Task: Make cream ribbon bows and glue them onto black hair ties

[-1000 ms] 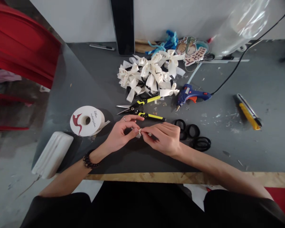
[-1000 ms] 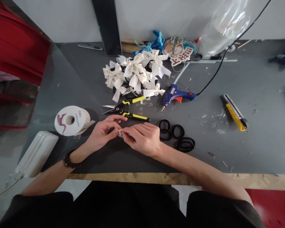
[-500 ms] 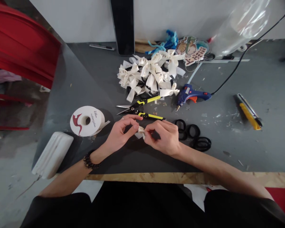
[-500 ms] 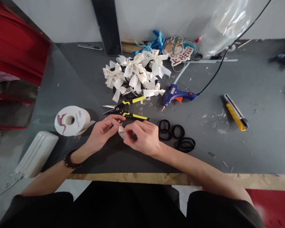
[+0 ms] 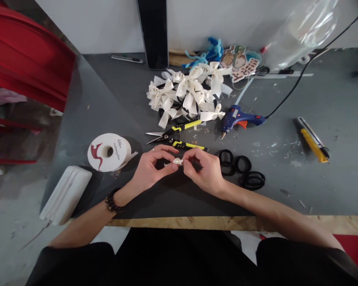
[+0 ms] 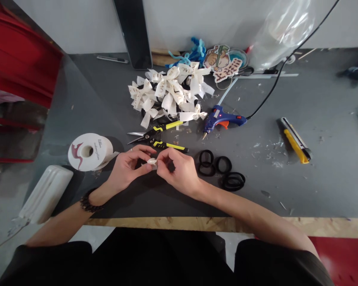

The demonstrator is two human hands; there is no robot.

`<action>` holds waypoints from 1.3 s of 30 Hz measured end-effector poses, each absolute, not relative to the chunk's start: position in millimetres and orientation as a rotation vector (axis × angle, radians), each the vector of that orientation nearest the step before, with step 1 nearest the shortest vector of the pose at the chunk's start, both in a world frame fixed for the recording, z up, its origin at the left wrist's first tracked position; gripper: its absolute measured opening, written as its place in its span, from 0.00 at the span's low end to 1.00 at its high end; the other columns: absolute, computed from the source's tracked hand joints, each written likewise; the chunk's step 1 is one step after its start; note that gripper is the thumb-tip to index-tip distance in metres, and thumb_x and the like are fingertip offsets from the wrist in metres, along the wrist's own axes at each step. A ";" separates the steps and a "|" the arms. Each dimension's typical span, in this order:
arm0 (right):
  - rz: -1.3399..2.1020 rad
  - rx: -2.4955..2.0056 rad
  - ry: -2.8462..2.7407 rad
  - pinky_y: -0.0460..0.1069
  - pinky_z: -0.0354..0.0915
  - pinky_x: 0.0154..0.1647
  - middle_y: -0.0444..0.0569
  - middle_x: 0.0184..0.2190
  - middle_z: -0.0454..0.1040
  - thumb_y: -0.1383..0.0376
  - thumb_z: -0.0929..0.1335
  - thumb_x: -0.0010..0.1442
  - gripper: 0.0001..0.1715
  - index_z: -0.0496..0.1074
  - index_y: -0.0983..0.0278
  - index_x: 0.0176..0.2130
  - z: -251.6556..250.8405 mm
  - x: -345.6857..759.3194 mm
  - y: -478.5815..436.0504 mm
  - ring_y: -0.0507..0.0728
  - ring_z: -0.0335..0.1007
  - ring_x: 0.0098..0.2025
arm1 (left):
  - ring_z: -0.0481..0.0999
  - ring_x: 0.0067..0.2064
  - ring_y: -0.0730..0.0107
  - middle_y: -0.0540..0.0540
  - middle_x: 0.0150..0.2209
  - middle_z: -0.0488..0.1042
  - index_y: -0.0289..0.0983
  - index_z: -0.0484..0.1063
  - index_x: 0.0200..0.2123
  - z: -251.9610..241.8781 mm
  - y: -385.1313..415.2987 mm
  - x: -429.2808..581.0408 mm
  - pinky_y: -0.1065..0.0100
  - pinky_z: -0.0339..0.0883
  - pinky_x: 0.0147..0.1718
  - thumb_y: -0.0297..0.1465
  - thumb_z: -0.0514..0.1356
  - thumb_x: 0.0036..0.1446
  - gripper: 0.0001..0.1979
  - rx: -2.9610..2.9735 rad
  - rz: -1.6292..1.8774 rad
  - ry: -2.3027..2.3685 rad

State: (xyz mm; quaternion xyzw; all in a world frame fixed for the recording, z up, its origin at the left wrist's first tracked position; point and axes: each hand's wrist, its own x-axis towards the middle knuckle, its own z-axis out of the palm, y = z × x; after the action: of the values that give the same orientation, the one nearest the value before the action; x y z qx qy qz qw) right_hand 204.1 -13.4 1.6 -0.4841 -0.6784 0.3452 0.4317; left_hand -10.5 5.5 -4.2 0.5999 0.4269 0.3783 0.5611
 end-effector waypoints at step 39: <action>0.748 -1.314 -1.791 0.46 0.71 0.33 0.44 0.36 0.86 0.65 0.73 0.66 0.04 0.81 0.59 0.42 -4.5 199.2 -21.4 0.53 0.81 0.32 | 0.79 0.51 0.64 0.44 0.48 0.79 0.41 0.84 0.36 -7.6 -1.6 -6.0 0.62 0.71 0.55 0.33 0.77 0.55 0.08 1.351 1.011 1.103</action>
State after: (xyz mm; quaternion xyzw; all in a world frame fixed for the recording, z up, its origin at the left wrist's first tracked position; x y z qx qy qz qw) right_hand 199.2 -21.4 -4.5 -0.5166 -0.7042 0.2941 0.3883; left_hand -6.0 -1.6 -7.6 0.5669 0.4627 0.4241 0.5335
